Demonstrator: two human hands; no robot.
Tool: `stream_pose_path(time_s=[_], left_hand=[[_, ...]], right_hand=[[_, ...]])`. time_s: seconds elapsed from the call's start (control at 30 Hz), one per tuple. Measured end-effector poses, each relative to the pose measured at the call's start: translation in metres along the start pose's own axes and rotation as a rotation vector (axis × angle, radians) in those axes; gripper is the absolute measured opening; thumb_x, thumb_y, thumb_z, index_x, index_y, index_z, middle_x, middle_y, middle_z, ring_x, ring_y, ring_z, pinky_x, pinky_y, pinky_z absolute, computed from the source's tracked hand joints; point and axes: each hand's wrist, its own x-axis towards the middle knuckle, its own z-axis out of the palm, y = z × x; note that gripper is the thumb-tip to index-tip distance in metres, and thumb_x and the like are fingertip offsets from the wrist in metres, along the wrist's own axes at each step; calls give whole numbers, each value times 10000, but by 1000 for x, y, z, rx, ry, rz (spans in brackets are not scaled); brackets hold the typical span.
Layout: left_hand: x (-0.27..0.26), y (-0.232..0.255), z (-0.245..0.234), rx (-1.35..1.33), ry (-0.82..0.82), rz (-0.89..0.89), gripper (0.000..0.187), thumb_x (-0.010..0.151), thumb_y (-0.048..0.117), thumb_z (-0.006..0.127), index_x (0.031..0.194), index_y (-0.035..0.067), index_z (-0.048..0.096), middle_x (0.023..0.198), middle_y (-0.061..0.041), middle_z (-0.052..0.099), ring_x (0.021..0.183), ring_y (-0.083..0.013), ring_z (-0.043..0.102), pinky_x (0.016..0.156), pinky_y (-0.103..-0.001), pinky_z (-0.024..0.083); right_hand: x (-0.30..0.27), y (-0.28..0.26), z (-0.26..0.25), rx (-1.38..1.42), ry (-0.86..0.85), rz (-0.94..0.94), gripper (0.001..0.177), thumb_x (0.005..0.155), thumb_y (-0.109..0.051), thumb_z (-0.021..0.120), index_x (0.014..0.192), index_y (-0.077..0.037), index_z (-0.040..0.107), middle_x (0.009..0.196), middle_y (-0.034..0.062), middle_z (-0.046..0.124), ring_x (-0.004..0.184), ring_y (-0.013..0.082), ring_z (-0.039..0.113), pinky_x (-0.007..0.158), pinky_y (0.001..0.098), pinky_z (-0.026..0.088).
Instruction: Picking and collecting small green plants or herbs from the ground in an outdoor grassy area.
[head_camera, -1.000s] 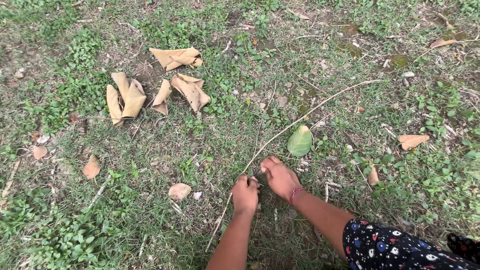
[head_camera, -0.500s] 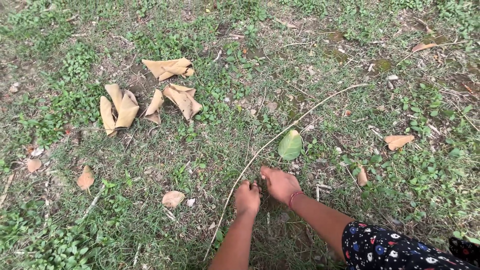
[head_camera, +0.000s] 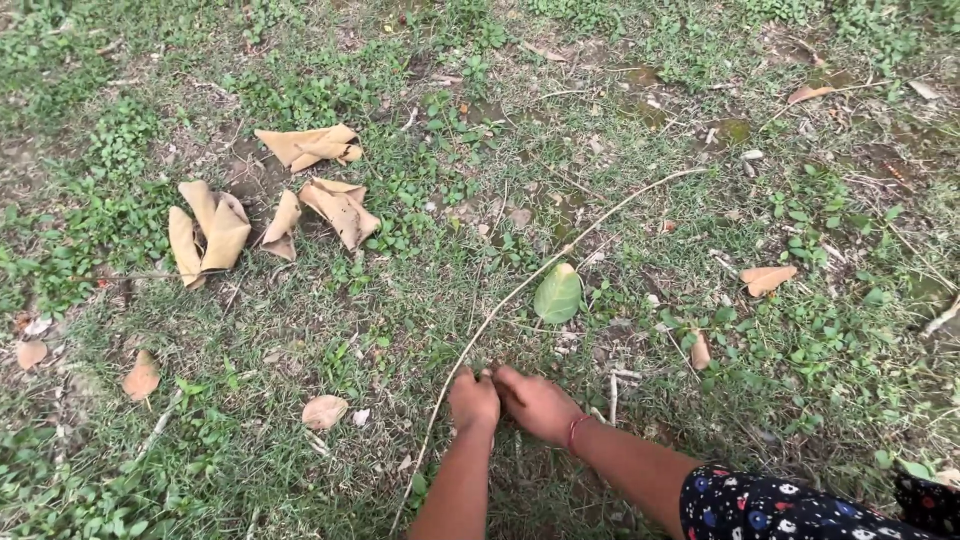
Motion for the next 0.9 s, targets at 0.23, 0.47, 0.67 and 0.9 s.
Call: stream_pose_path(time_s=[0.23, 0.47, 0.67, 0.9], left_hand=[[17, -10, -23, -66, -82, 48, 160, 1049, 88, 481, 1123, 46, 617, 1051, -150, 751, 933, -240, 785, 791, -385, 644], [25, -13, -24, -25, -54, 154, 182, 1031, 104, 494, 1129, 59, 642, 1070, -149, 760, 942, -251, 771, 827, -414, 597], [36, -30, 7, 208, -193, 304, 311, 983, 234, 509, 1168, 25, 646, 1178, -241, 691, 1096, -400, 673, 960, -495, 511], [30, -46, 46, 106, -312, 422, 418, 950, 308, 472, 1166, 13, 674, 1183, -304, 675, 1117, -476, 631, 977, -514, 485]], right_hand=[[3, -6, -18, 67, 6, -35, 181, 965, -161, 555, 1145, -147, 565, 959, 137, 737, 878, 345, 733, 804, 457, 566], [12, -8, -10, 83, 104, 17, 143, 954, -149, 579, 1091, -121, 609, 987, 147, 735, 937, 361, 714, 822, 460, 554], [12, -5, -5, 138, 110, 106, 171, 978, -147, 547, 1133, -102, 602, 1061, 160, 726, 993, 375, 699, 857, 458, 544], [15, 37, 10, 234, 194, 61, 208, 1048, -183, 517, 1118, -37, 648, 1040, 206, 707, 998, 403, 678, 869, 443, 538]])
